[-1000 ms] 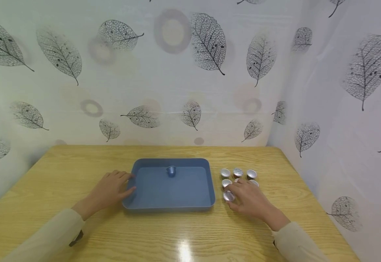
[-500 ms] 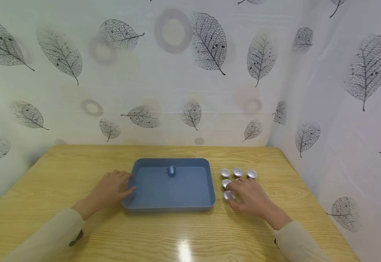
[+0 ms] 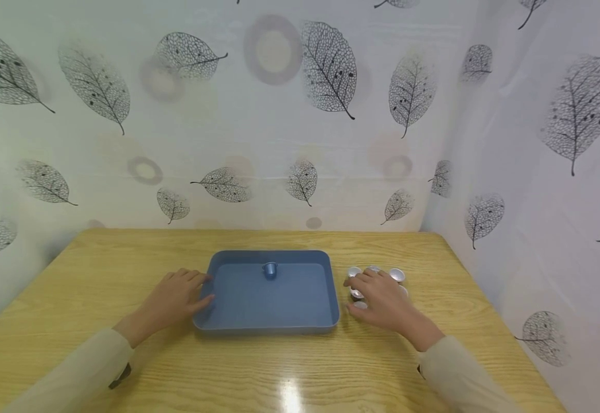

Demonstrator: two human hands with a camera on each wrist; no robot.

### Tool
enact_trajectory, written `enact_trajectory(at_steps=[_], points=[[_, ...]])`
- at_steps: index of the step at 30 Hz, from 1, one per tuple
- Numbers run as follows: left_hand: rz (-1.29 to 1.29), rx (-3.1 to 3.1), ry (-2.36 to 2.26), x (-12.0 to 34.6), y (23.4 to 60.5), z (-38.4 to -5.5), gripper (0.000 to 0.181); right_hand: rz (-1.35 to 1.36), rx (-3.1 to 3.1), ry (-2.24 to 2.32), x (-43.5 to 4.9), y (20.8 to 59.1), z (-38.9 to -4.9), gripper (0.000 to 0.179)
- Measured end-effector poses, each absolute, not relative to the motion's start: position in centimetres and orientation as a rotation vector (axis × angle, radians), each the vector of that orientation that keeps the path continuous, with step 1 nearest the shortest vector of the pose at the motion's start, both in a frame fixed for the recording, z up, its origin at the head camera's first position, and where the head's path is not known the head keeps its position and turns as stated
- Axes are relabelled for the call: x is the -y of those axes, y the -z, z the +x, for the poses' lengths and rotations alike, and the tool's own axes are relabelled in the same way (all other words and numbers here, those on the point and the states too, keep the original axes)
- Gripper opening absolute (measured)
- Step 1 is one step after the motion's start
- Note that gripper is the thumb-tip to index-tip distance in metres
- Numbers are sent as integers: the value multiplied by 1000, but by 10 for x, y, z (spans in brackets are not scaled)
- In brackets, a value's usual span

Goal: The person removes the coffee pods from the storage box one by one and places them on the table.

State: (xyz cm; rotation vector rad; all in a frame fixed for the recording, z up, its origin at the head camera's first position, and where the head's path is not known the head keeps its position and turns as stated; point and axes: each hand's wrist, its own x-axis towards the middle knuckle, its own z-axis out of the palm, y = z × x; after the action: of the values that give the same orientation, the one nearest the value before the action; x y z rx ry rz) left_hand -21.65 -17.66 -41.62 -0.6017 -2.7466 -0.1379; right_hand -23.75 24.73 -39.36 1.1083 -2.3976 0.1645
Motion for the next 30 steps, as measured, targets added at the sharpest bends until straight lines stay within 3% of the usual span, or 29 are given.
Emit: enact_trajectory(at_steps=[30], points=[[-600,2750,155,177,417,-216,41,1193,2461,-116,-188,395,-272,36]])
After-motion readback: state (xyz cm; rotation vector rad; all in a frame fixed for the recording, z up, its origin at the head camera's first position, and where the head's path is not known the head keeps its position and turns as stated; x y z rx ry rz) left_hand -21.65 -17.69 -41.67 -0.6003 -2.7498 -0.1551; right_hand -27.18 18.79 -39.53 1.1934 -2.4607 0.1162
